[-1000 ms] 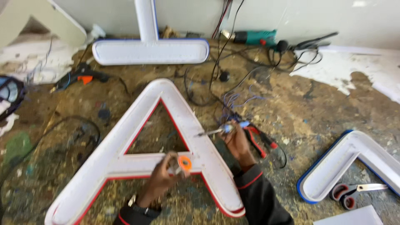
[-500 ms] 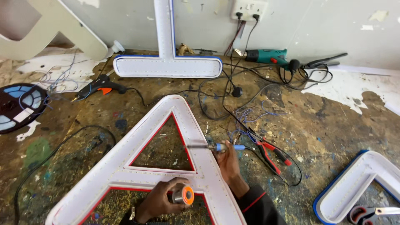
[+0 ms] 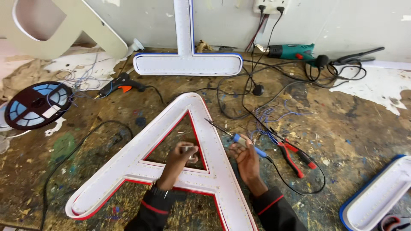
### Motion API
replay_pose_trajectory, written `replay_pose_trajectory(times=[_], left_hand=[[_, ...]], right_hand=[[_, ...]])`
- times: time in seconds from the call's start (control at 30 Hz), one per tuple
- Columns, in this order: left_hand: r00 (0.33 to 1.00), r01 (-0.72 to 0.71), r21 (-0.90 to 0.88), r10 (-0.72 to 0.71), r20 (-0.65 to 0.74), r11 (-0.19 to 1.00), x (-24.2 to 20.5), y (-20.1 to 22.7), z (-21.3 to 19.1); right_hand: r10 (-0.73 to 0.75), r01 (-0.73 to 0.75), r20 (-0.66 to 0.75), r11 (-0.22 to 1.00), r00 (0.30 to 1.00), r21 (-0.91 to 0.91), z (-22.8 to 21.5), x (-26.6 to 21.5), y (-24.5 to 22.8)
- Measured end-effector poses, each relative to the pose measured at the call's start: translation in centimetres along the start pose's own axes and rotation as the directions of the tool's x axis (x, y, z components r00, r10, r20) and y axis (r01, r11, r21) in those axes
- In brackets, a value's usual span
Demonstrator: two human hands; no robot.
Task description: The person solders wires to the internal circuitry of a large, white letter 'A' sign using a soldering iron and solder. They also handle small plastic bottles, likely containing flux, and use pliers to assist with the wiring.
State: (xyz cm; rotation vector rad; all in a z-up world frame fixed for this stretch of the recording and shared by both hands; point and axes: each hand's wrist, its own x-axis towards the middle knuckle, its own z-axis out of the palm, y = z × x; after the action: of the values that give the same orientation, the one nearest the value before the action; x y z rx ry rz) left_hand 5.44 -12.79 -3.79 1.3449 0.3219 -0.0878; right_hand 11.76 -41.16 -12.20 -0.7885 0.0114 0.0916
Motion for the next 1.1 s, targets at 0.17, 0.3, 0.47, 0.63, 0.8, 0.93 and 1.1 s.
replay_pose_trajectory(times=[0.17,0.3,0.47,0.63,0.8,0.93,1.1], left_hand=[[0.993,-0.115,0.163,0.112,0.027,0.98,5.5,-2.3,-1.2],[0.991,-0.083,0.489,0.122,-0.048,0.868,1.5,1.2,-0.4],[0.978,-0.135,0.654,0.204,-0.03,0.744,0.5,1.0,1.7],[0.949,-0.276,0.656,0.309,0.068,0.702,1.8,-1.4,0.5],[0.989,-0.105,0.67,0.147,-0.006,0.734,1.4,0.0,1.2],[0.973,-0.142,0.728,0.228,-0.021,0.671,1.3,-1.0,1.7],[0.849,-0.323,0.868,0.521,0.09,0.377,2.4,-3.3,1.4]], right_hand=[[-0.003,0.003,0.002,1.0,1.0,0.016,-0.8,0.7,0.1],[0.028,-0.028,0.026,0.999,0.999,0.023,-0.1,0.5,-0.5],[0.046,-0.046,0.023,0.999,0.999,-0.001,-0.5,0.3,-0.3],[0.013,-0.014,0.022,0.999,1.0,0.043,0.7,-0.2,-0.9],[-0.007,0.006,0.005,0.997,1.0,0.077,1.2,-0.6,-1.5],[-0.017,0.017,0.005,0.996,1.0,0.082,1.3,-0.5,-1.4],[-0.036,0.035,0.011,0.991,0.999,0.127,2.5,-1.1,-2.1]])
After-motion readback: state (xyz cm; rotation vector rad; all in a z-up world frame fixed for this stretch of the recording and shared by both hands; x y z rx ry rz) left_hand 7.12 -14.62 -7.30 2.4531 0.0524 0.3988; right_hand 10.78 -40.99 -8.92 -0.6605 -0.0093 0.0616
